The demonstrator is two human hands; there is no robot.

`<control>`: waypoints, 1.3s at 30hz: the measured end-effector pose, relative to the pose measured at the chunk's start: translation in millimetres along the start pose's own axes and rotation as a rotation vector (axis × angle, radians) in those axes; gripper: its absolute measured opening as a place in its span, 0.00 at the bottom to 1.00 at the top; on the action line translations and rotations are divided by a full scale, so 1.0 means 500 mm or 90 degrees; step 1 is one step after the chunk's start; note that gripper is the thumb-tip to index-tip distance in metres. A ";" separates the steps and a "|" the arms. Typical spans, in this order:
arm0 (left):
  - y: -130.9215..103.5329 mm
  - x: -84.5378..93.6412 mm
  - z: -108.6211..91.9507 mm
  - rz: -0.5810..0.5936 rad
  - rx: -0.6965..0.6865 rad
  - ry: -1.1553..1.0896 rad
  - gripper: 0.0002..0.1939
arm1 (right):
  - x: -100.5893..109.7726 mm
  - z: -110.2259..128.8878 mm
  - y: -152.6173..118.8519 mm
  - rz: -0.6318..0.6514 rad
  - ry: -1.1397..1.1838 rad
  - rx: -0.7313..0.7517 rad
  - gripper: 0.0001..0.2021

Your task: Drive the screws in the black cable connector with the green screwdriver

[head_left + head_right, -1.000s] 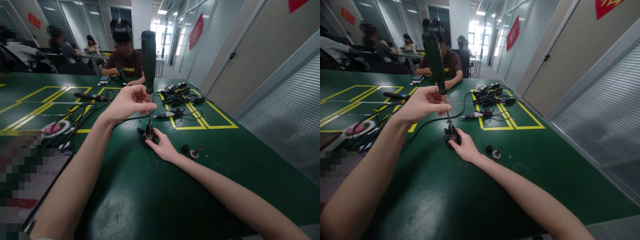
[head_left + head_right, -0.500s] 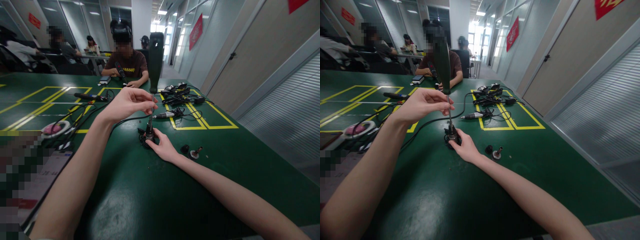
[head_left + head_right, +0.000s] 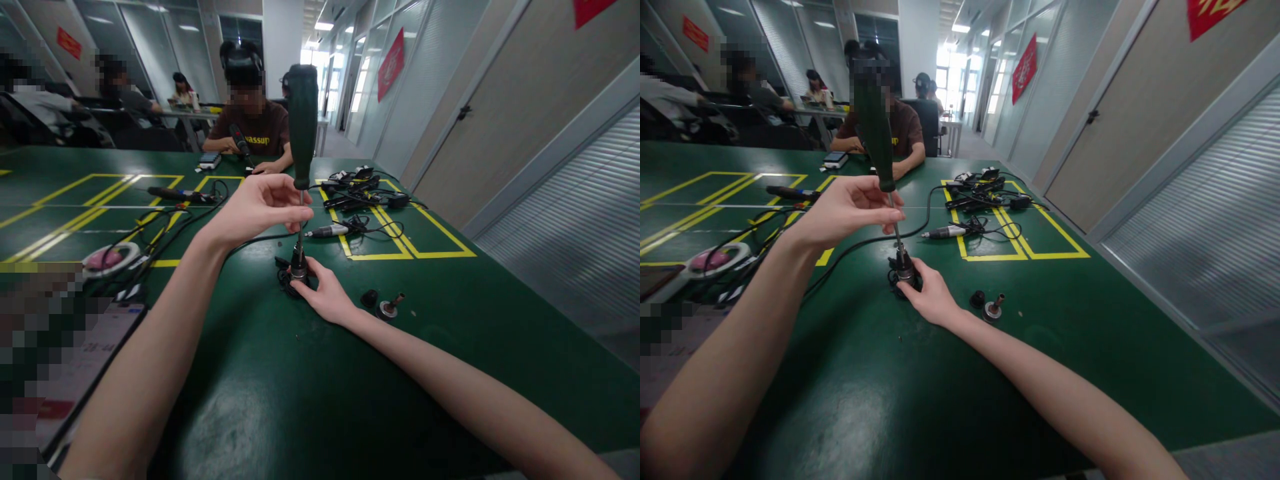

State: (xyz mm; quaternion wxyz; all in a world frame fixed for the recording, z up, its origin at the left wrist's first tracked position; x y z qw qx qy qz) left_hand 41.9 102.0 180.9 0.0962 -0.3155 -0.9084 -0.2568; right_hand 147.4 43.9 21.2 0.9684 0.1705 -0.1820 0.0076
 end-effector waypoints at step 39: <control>-0.003 0.002 0.011 0.047 0.030 -0.010 0.13 | 0.001 -0.004 -0.002 -0.006 -0.005 -0.002 0.17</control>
Point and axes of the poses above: each hand's wrist, its own y-axis towards the middle knuckle, its own x-axis out of the back of the hand, z = x × y, the point moved 9 cm from there along y, towards the middle knuckle, and after that the axes turned 1 degree about -y, right-handed, at the moved point
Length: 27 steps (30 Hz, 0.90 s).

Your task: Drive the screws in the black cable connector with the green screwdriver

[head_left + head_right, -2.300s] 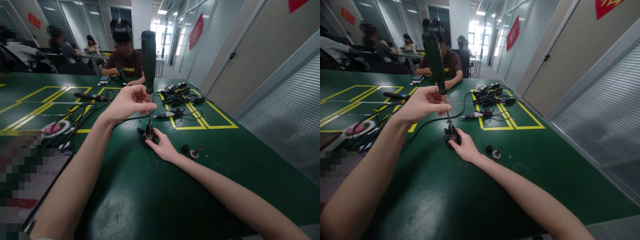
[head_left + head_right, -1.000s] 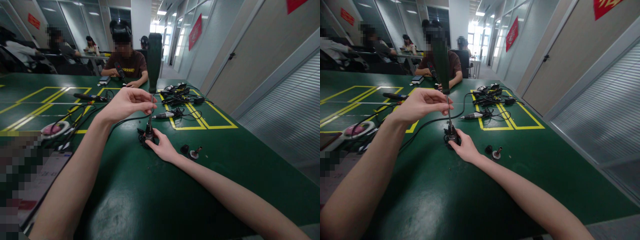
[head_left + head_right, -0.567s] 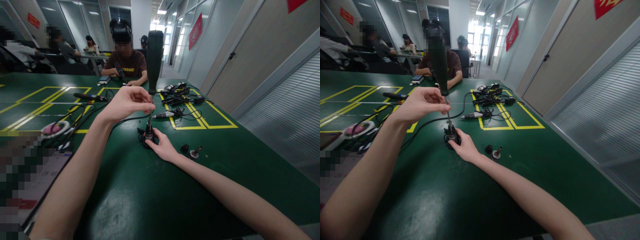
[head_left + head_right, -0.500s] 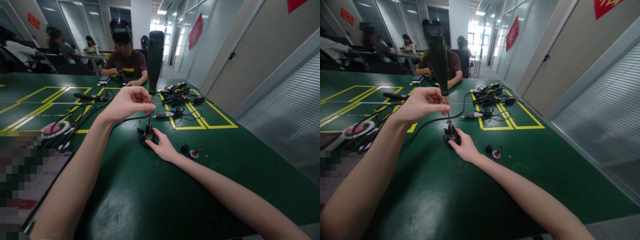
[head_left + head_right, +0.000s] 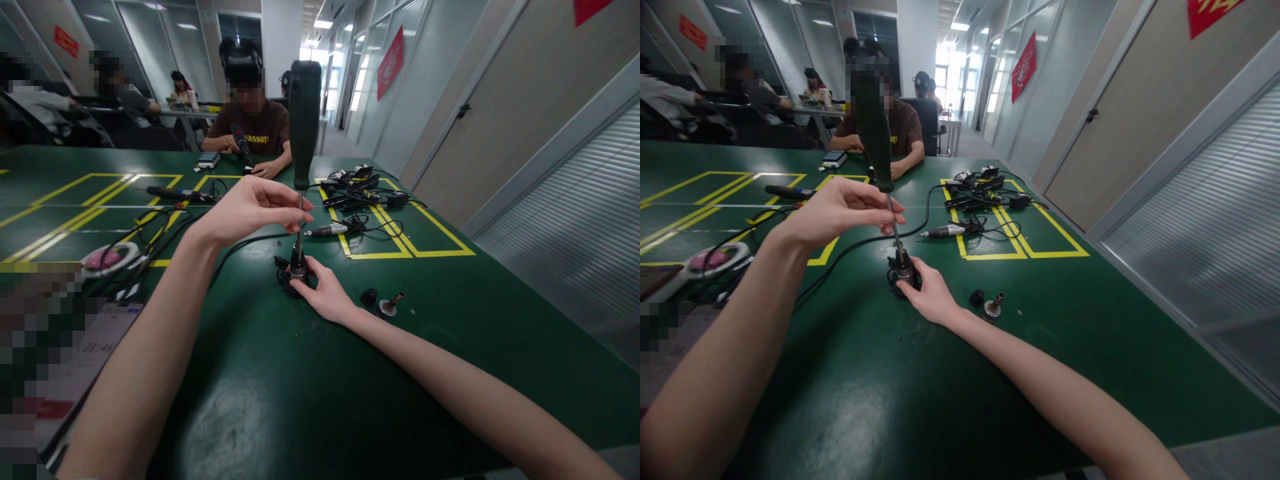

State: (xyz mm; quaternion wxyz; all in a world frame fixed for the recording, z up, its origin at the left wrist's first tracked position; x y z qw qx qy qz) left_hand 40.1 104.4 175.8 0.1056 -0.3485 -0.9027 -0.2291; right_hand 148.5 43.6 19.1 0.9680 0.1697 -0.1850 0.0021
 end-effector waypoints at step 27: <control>0.007 -0.018 -0.007 0.001 0.007 -0.082 0.08 | -0.001 0.002 0.001 0.004 0.006 -0.003 0.17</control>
Point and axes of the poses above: each hand's wrist, its own y-axis towards the middle knuckle, its own x-axis out of the back of the hand, z = x × y, the point moved 9 cm from there along y, towards the middle knuckle, and after that the axes turned 1 degree about -y, right-handed, at the moved point
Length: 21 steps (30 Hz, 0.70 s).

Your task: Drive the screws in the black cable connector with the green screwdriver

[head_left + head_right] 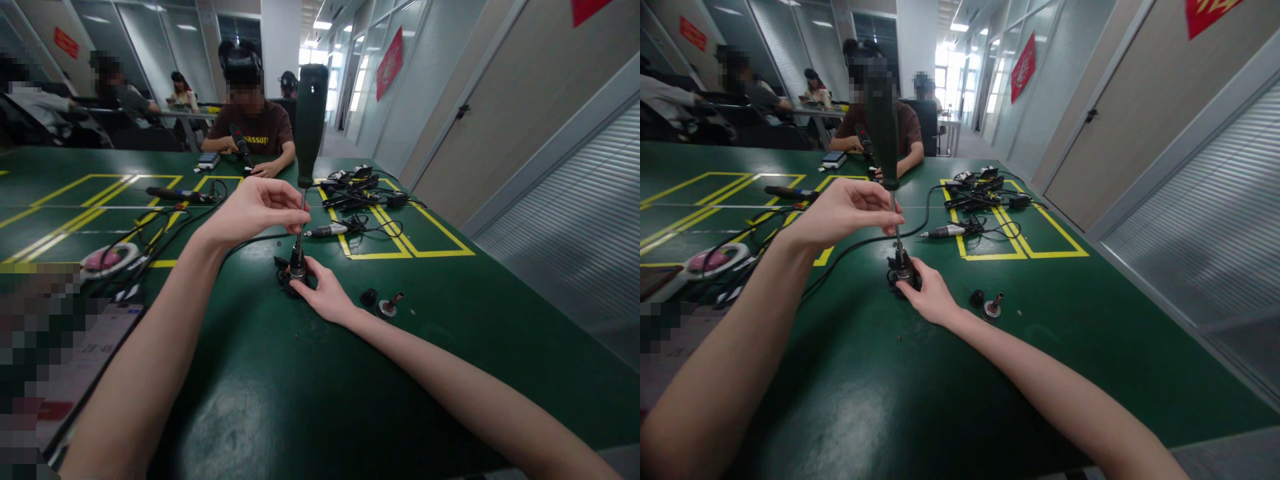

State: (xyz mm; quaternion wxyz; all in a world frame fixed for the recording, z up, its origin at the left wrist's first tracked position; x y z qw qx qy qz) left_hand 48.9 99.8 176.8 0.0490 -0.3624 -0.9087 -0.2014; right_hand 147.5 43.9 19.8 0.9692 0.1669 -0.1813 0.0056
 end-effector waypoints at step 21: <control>0.001 0.010 0.010 -0.011 -0.032 0.112 0.17 | 0.002 0.000 0.001 -0.004 0.001 0.003 0.17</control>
Point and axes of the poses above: each hand's wrist, its own y-axis towards the middle knuckle, its own x-axis out of the back of the hand, z = x × y, the point moved 9 cm from there along y, towards the middle knuckle, and after that the axes turned 1 degree about -y, right-handed, at the moved point
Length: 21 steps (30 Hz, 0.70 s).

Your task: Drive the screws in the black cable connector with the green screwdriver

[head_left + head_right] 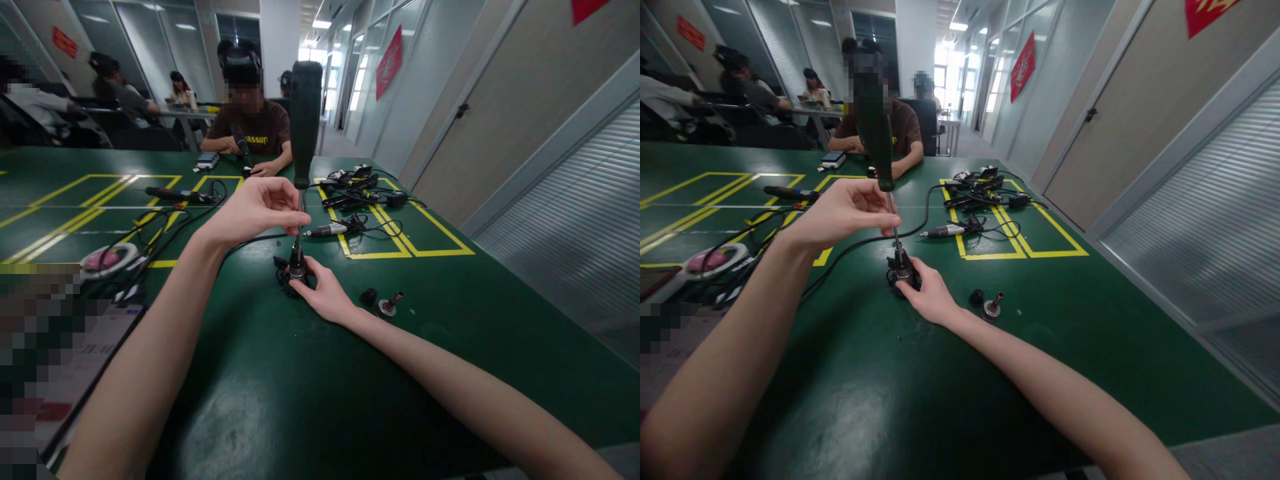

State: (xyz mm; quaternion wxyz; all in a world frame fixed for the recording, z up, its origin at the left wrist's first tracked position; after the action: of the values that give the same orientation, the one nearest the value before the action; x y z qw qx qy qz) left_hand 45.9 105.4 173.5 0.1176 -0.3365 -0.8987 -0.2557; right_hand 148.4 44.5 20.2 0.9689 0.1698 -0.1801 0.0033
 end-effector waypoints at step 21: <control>-0.007 0.000 -0.006 0.019 0.020 -0.015 0.14 | 0.000 0.000 -0.002 0.003 -0.003 -0.008 0.17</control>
State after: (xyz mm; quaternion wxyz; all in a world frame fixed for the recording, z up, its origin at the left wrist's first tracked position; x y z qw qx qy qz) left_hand 43.6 101.8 174.7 0.1160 -0.3508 -0.8988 -0.2359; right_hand 148.6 43.8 20.1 0.9696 0.1631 -0.1825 0.0041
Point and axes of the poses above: each hand's wrist, its own y-axis towards the middle knuckle, its own x-axis out of the back of the hand, z = x × y, the point moved 9 cm from there along y, towards the middle knuckle, and after that the axes turned 1 degree about -y, right-handed, at the moved point
